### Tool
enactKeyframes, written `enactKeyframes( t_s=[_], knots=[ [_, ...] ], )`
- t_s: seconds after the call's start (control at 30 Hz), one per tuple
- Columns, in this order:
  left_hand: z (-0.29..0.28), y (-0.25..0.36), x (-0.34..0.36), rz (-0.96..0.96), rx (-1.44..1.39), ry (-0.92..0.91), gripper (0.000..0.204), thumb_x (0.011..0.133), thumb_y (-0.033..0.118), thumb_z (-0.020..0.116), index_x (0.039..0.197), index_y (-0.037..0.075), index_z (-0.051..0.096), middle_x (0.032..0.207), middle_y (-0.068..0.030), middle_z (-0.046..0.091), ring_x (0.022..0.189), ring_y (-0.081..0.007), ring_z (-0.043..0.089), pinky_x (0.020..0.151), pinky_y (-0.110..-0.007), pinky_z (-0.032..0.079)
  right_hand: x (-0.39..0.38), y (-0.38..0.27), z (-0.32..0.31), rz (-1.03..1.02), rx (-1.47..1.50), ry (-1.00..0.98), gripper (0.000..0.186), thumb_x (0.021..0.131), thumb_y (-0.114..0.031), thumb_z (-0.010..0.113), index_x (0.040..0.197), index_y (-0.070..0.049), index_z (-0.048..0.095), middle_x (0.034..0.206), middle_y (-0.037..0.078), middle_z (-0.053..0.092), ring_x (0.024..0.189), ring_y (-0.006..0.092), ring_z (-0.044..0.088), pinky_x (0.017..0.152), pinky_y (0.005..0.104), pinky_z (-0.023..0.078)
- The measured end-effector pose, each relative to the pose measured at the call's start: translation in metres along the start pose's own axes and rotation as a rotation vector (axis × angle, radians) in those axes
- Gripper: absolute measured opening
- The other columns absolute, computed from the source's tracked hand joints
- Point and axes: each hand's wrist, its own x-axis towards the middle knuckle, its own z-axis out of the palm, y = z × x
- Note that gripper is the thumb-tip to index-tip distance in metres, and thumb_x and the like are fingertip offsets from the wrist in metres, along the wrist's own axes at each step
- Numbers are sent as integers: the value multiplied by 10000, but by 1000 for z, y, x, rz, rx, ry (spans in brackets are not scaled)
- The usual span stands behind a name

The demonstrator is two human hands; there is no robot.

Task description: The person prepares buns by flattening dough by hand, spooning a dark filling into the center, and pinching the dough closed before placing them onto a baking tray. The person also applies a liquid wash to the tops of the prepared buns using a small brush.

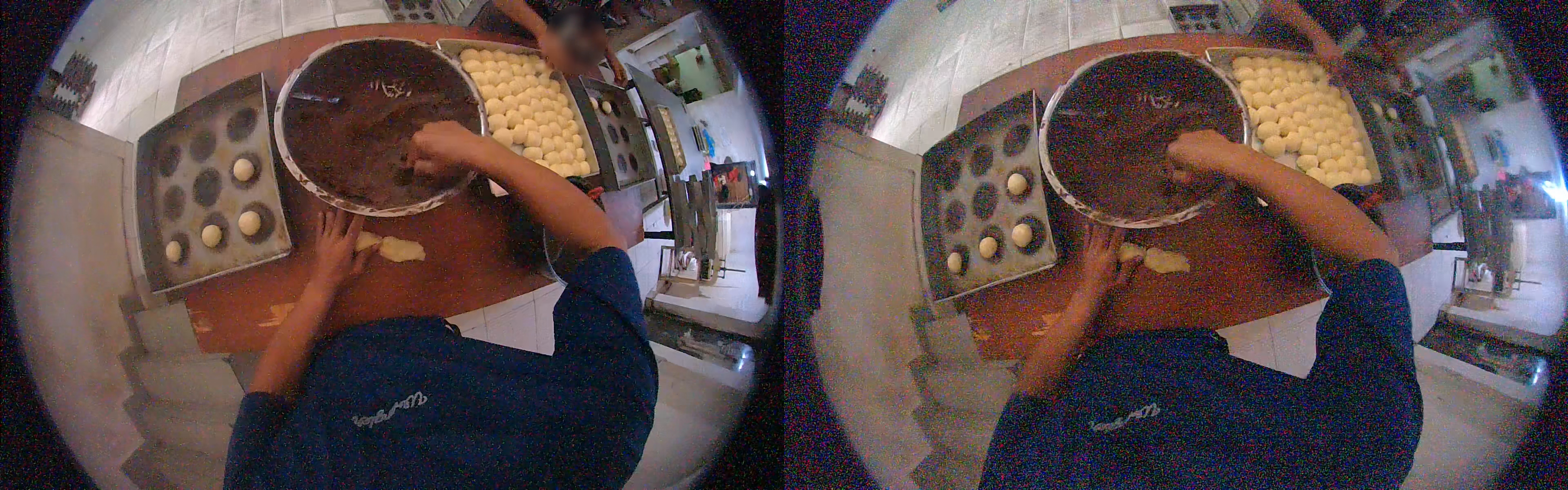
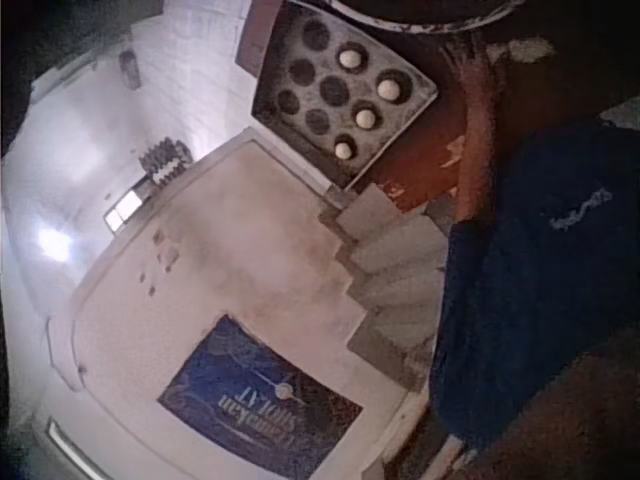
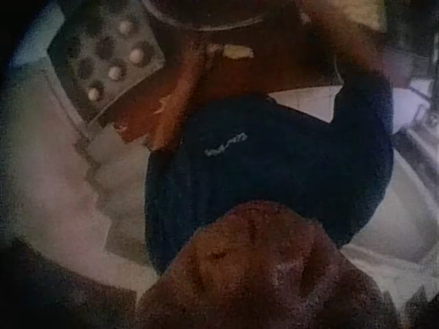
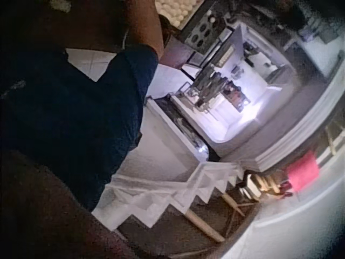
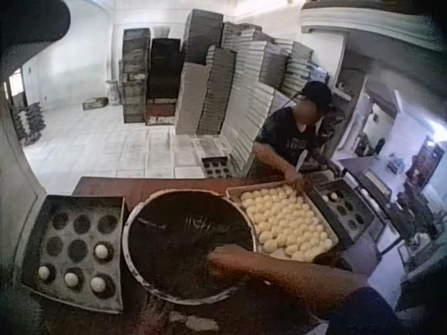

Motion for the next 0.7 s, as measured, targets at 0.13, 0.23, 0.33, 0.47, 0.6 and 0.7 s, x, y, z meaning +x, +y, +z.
enactKeyframes(
  t_s=[0.13,0.23,0.33,0.47,0.6,0.7],
  knots=[
    [2,0,-5,-64,71,-83,705,828,458,723,1416,127,521,1478,-288,416,1351,-521,398,1151,-647,260,-19,-2,8,-130,45,43,154,786,-198,649,834,-72,724,787,186,692,806,420,662,722,523,512],
    [-1,1,-8,-79,67,-86,698,821,485,720,1397,131,545,1470,-286,425,1352,-518,399,1166,-632,249,-32,-3,-12,-145,116,-77,186,767,-189,650,876,-74,749,805,189,702,794,403,671,703,507,516],
    [-3,1,-5,-86,75,-100,700,822,495,719,1401,142,546,1477,-278,423,1355,-512,401,1173,-622,248,-39,-7,-23,-192,249,-84,262,754,-170,645,957,-57,767,834,188,719,773,363,691,677,480,522],
    [-4,2,-3,-76,92,-114,738,831,510,709,1448,163,502,1502,-276,400,1364,-514,395,1173,-625,244,-34,-1,-35,-120,634,-246,338,759,-176,652,1024,7,754,875,154,756,762,269,716,665,418,540],
    [-1,1,1,-39,87,-29,817,839,526,699,1514,166,412,1536,-282,359,1375,-504,396,1175,-621,240,0,21,-8,-141,497,-191,358,764,-193,667,1018,46,745,857,95,764,758,187,691,678,359,547],
    [5,-5,-1,-44,192,-17,828,858,529,678,1539,172,371,1542,-282,356,1370,-481,419,1172,-611,254,-4,11,-11,-185,582,-147,345,769,-166,652,1033,30,754,843,62,749,732,141,661,681,314,536]
  ],
)
